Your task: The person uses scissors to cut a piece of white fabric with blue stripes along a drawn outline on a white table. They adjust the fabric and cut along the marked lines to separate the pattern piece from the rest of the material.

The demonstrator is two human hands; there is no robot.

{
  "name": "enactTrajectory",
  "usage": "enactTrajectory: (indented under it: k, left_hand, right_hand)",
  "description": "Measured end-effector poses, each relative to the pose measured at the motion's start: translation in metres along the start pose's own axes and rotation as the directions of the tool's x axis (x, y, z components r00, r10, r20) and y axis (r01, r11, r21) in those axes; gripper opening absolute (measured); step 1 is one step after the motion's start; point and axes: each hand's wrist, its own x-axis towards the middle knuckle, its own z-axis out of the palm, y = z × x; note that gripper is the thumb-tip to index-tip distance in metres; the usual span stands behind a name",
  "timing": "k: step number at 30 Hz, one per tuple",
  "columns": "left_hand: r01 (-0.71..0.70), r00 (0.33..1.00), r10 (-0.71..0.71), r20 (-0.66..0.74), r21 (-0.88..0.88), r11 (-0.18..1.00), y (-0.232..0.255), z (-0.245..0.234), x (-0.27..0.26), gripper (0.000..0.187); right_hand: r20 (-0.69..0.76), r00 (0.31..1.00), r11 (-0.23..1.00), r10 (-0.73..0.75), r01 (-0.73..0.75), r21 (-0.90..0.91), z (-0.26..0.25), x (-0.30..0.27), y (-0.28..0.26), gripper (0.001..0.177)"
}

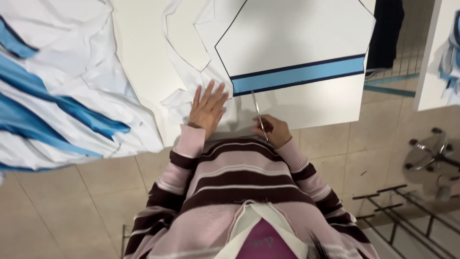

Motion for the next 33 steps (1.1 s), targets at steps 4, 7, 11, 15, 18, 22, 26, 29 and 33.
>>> enactTrajectory:
  k: [4,7,11,15,18,22,26,29,33]
  left_hand:
    - [-0.071,0.997,0.071,0.013,-0.022,0.997,-0.027,0.025,-0.012,0.046]
    - [-0.179,0.982,0.177,-0.065,-0.027,0.984,-0.029,0.021,-0.025,0.04]
    - [-0.206,0.973,0.202,-0.112,-0.019,0.978,-0.037,0.019,-0.013,0.048]
    - [-0.14,0.984,0.129,-0.126,-0.084,0.987,-0.026,0.015,-0.021,0.051]
    - [-0.107,0.987,0.089,-0.131,-0.135,0.985,-0.023,0.013,-0.023,0.052]
    - [-0.107,0.988,0.084,-0.131,-0.178,0.978,-0.026,0.016,-0.024,0.052]
    - [-0.123,0.979,0.09,-0.183,-0.181,0.976,-0.028,0.018,-0.024,0.052]
    - [-0.105,0.982,0.072,-0.174,-0.187,0.977,-0.027,0.018,-0.024,0.052]
    - [-0.092,0.987,0.065,-0.147,-0.187,0.978,-0.027,0.017,-0.025,0.051]
  right_hand:
    - [0.069,0.997,0.978,0.035,-0.048,0.204,0.029,-0.004,0.033,0.037]
    - [0.122,0.983,0.927,0.136,-0.17,0.335,0.053,-0.03,0.038,0.033]
    - [0.104,0.976,0.916,0.191,-0.215,0.339,0.066,-0.007,0.026,0.029]
    - [0.135,0.963,0.885,0.233,-0.267,0.382,0.082,-0.004,0.015,0.031]
    - [0.101,0.965,0.888,0.244,-0.264,0.376,0.088,0.001,0.003,0.032]
    - [0.04,0.963,0.897,0.268,-0.265,0.354,0.095,0.004,-0.009,0.032]
    - [-0.041,0.962,0.93,0.27,-0.249,0.27,0.101,0.01,-0.023,0.034]
    - [-0.071,0.957,0.942,0.282,-0.262,0.208,0.104,0.01,-0.03,0.037]
    - [-0.11,0.956,0.955,0.274,-0.257,0.145,0.107,0.011,-0.038,0.038]
